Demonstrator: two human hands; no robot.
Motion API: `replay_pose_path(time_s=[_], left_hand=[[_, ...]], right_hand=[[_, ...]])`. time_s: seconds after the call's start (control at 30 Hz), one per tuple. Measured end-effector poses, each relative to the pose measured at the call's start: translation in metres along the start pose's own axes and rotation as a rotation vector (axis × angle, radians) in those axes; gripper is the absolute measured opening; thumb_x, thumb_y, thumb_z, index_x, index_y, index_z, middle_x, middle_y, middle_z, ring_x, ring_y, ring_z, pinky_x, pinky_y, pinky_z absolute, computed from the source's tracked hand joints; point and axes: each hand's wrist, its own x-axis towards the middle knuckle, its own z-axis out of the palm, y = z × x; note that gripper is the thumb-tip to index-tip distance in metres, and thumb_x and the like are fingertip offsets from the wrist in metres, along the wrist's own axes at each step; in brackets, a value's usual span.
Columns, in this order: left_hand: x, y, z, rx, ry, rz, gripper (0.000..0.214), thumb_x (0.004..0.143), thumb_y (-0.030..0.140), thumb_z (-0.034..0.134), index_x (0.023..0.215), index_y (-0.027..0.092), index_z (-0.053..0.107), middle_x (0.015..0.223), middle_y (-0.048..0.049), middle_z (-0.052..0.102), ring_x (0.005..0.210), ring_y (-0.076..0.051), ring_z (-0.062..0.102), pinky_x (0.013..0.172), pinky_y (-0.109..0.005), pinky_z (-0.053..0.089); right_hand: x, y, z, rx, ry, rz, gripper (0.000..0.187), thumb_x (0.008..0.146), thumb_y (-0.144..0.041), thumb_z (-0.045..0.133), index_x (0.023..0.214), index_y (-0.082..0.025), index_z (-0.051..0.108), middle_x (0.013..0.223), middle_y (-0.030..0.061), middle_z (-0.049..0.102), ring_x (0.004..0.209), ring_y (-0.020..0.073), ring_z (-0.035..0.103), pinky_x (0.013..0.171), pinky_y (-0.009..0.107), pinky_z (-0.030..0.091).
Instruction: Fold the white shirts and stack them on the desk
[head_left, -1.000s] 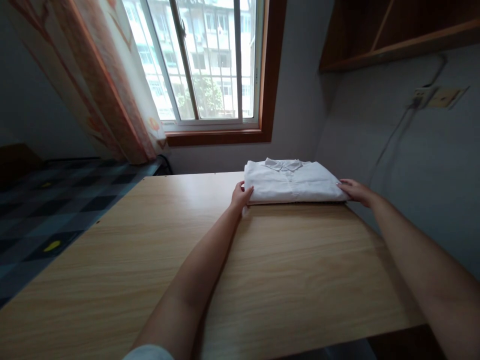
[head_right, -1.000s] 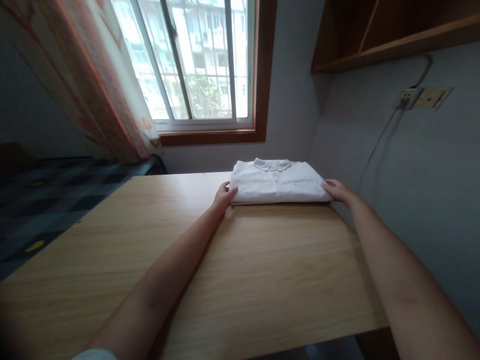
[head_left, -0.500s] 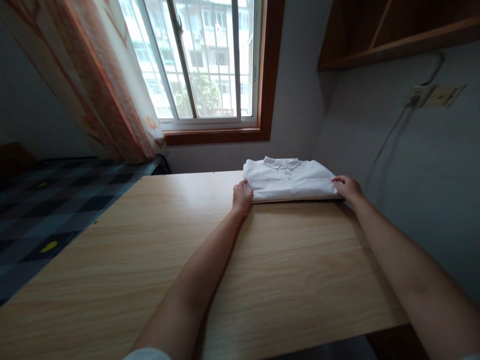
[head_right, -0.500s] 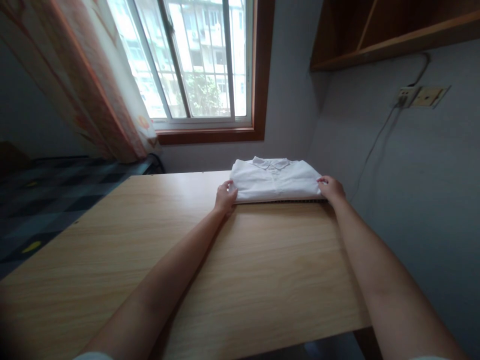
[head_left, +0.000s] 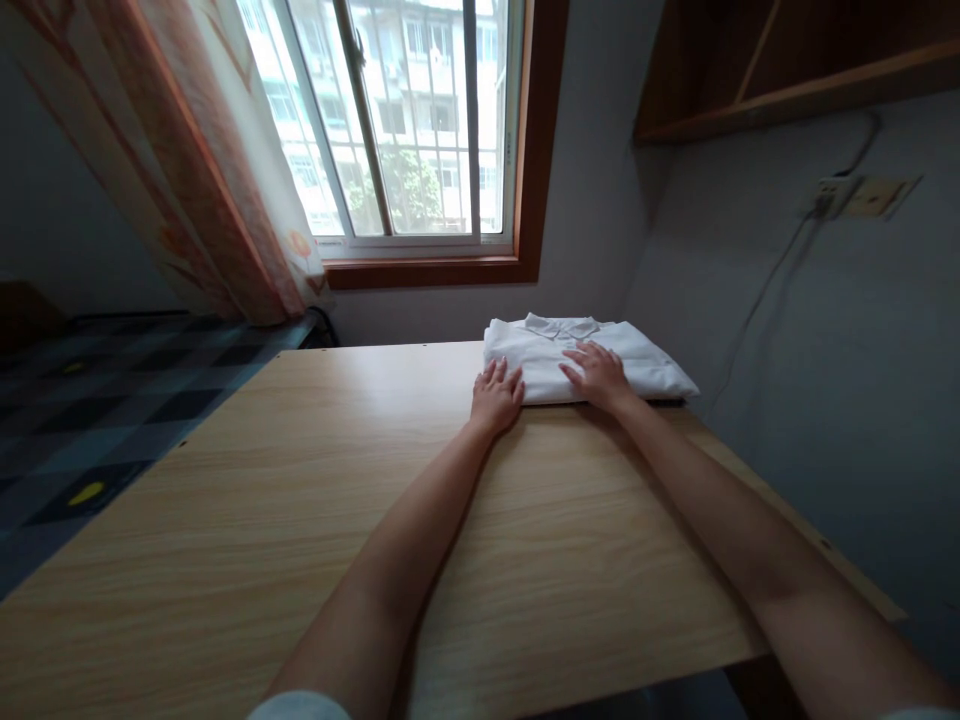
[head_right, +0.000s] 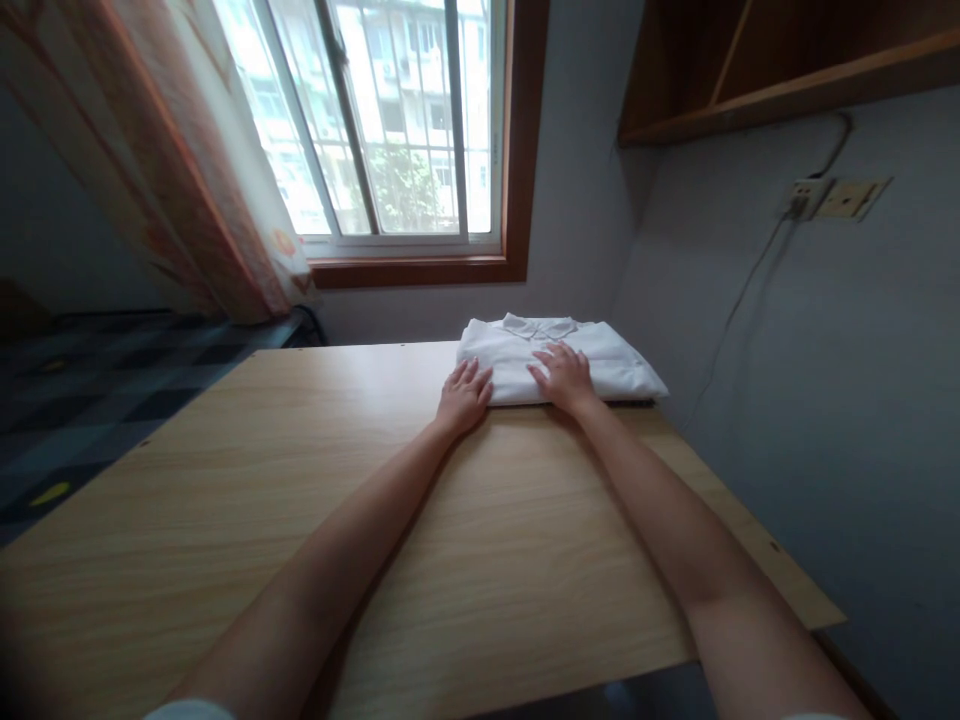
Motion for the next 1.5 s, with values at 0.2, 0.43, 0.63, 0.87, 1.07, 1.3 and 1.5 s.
replay_pose_path(time_s=[0.2,0.43,0.63,0.87,1.07,1.3,1.5], left_hand=[[-0.001,-0.003,0.004,-0.05,-0.072,-0.141,0.055,0.096,0.041,0.045,0.145,0.016,0.046,0.16,-0.0144,0.028,0.15,-0.03,0.018,0.121,-0.043,0.017],[-0.002,0.0,0.001,-0.118,-0.076,-0.231,0.063,0.094,0.046,0.049,0.148,0.015,0.041,0.161,-0.0197,0.022,0.148,-0.035,0.021,0.119,-0.046,0.019],[-0.005,0.007,-0.006,-0.037,-0.125,-0.19,0.063,0.096,0.046,0.044,0.149,0.012,0.039,0.159,-0.0236,0.022,0.143,-0.035,0.032,0.116,-0.043,0.027],[-0.013,0.023,-0.005,0.176,-0.131,-0.149,0.061,0.099,0.045,0.037,0.15,0.01,0.037,0.155,-0.0247,0.031,0.138,-0.033,0.042,0.113,-0.04,0.033],[-0.011,0.013,-0.031,0.242,-0.233,-0.053,0.059,0.101,0.048,0.032,0.15,0.017,0.038,0.154,-0.0195,0.037,0.134,-0.031,0.047,0.11,-0.04,0.036],[-0.038,-0.048,-0.121,0.242,-0.115,-0.177,0.06,0.101,0.048,0.032,0.154,0.02,0.029,0.161,-0.0186,0.023,0.147,-0.032,0.024,0.116,-0.048,0.026],[-0.081,-0.062,-0.171,0.209,-0.006,-0.121,0.061,0.1,0.051,0.032,0.153,0.023,0.03,0.161,-0.0166,0.023,0.148,-0.031,0.024,0.115,-0.054,0.028]], right_hand=[[-0.005,-0.037,0.03,-0.005,-0.234,0.062,0.055,0.098,-0.056,0.033,0.144,-0.028,0.047,0.156,0.0091,0.037,0.145,0.0301,0.026,0.116,0.058,0.011],[-0.012,-0.016,0.035,0.006,-0.072,0.036,0.052,0.1,-0.047,0.035,0.143,-0.022,0.049,0.157,0.0115,0.035,0.145,0.0271,0.028,0.118,0.048,0.017],[-0.021,0.016,0.033,-0.019,0.054,0.317,0.054,0.098,-0.051,0.034,0.139,-0.023,0.054,0.15,0.0114,0.047,0.142,0.0312,0.033,0.116,0.058,0.013],[-0.024,0.038,0.038,-0.051,0.066,0.346,0.048,0.098,-0.045,0.035,0.135,-0.027,0.059,0.146,0.0061,0.052,0.138,0.0276,0.039,0.115,0.054,0.019],[-0.029,0.035,0.04,-0.052,0.101,0.329,0.044,0.098,-0.038,0.037,0.133,-0.027,0.061,0.141,0.0078,0.057,0.135,0.0272,0.043,0.114,0.054,0.023],[-0.026,0.005,0.004,0.071,0.344,0.23,0.044,0.087,-0.023,0.045,0.126,-0.018,0.065,0.148,0.0149,0.047,0.139,0.0303,0.038,0.11,0.054,0.031],[-0.043,-0.105,-0.027,0.146,0.261,-0.113,0.049,0.094,-0.037,0.045,0.141,-0.025,0.051,0.157,0.0093,0.034,0.146,0.0282,0.026,0.115,0.051,0.024]])
